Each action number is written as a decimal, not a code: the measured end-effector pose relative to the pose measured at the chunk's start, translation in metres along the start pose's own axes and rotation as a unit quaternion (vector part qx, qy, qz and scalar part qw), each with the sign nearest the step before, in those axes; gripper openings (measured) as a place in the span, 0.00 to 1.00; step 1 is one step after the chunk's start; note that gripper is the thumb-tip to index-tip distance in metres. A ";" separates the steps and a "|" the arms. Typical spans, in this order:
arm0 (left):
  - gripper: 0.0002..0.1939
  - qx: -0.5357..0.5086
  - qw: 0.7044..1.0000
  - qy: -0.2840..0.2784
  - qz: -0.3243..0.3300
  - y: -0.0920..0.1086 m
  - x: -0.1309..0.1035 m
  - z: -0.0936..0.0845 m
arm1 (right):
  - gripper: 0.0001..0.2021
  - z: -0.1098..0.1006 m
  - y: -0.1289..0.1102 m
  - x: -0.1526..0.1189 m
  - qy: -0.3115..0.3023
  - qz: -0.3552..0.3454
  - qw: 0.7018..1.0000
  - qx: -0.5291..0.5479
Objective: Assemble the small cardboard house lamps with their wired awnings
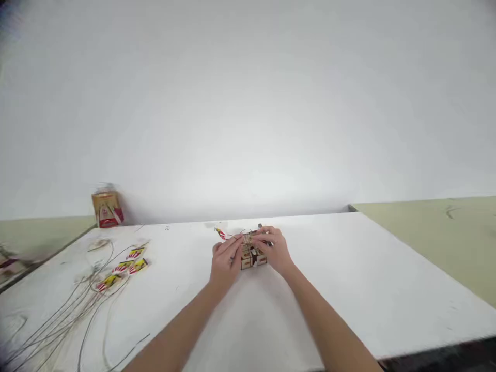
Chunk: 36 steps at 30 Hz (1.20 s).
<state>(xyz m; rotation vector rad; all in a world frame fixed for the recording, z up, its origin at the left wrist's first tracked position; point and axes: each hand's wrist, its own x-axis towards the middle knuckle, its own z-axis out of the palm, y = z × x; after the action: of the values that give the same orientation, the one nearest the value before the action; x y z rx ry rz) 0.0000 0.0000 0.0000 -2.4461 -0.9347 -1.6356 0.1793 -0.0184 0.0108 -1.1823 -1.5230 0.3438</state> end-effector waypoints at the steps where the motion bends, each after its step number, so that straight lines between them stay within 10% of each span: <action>1: 0.14 0.003 1.000 -0.008 -0.007 0.000 -0.001 0.000 | 0.05 0.003 0.000 0.000 0.011 0.004 1.000 -0.019; 27: 0.09 0.074 0.993 -0.077 -0.057 0.015 0.005 -0.010 | 0.08 0.014 -0.011 -0.011 -0.035 0.099 0.979 0.172; 36: 0.08 0.130 0.988 -0.081 -0.006 0.022 0.008 -0.012 | 0.13 0.019 -0.010 -0.008 0.084 0.239 0.914 0.316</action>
<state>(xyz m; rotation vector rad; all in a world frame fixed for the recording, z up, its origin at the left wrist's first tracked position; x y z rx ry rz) 0.0029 -0.0184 0.0182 -2.4216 -1.1079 -1.2387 0.1573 -0.0220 0.0073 -1.0032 -0.8457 0.9589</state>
